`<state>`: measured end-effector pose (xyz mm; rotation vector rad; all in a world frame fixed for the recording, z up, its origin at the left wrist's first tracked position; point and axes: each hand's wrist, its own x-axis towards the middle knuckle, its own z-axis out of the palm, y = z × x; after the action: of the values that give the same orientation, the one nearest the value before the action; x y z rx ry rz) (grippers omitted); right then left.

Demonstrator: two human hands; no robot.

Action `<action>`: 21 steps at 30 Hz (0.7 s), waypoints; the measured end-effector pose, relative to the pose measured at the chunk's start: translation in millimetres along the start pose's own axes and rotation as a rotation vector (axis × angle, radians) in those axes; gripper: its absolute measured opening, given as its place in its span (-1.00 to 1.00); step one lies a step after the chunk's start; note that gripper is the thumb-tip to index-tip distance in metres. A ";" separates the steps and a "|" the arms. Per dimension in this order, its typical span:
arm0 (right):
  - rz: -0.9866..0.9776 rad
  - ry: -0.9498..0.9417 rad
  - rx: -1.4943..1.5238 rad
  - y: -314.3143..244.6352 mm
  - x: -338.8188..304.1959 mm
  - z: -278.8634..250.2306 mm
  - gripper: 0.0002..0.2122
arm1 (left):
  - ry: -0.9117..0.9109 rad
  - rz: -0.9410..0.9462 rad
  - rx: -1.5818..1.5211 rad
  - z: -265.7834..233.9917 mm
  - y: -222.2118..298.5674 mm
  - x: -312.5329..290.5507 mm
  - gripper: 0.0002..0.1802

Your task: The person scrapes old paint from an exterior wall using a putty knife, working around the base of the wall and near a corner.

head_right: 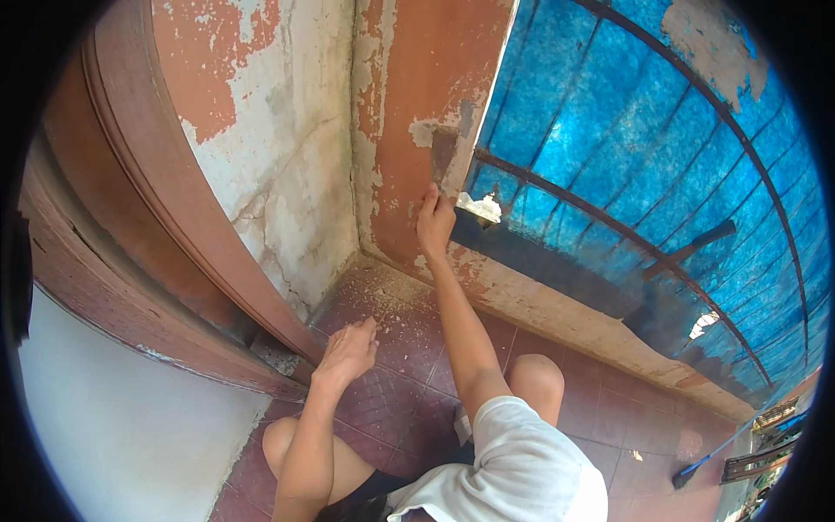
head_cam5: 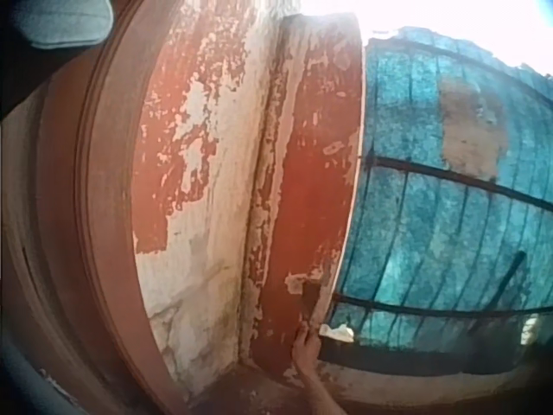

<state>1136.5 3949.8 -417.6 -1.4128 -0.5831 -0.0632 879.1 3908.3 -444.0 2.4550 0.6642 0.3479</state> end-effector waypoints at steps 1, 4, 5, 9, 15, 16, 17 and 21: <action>-0.003 0.001 0.004 -4.8 7.4 -2.2 -0.53 | -0.007 0.009 0.018 3.9 1.6 1.3 -0.84; -0.072 -0.110 0.108 -46.3 26.2 -3.0 -0.56 | -0.045 0.000 0.010 4.9 3.6 -2.1 -0.85; -0.070 -0.108 0.101 -51.6 31.0 -2.1 -0.56 | -0.064 0.001 -0.011 3.7 6.3 -1.7 -0.85; -0.053 -0.026 0.110 -30.3 19.3 -5.6 -0.58 | -0.044 -0.007 -0.020 0.2 0.9 -3.9 -0.85; -0.039 -0.071 0.127 -54.5 35.0 -13.7 -0.58 | -0.110 -0.027 0.000 0.2 -0.8 0.8 -0.81; -0.029 -0.086 0.205 -63.4 36.7 -7.6 -0.57 | -0.078 -0.015 -0.004 2.2 -5.4 -0.7 -0.83; -0.020 -0.101 0.284 -68.0 36.6 -4.5 -0.57 | -0.046 -0.003 -0.009 3.9 -7.9 -2.3 -0.84; 0.026 -0.091 0.153 -37.6 22.3 -18.9 -0.57 | -0.053 -0.032 0.018 2.7 -12.9 -0.5 -0.84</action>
<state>1147.9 3931.9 -374.9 -1.2789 -0.6309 0.0658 874.8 3916.0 -453.7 2.4590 0.6860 0.2649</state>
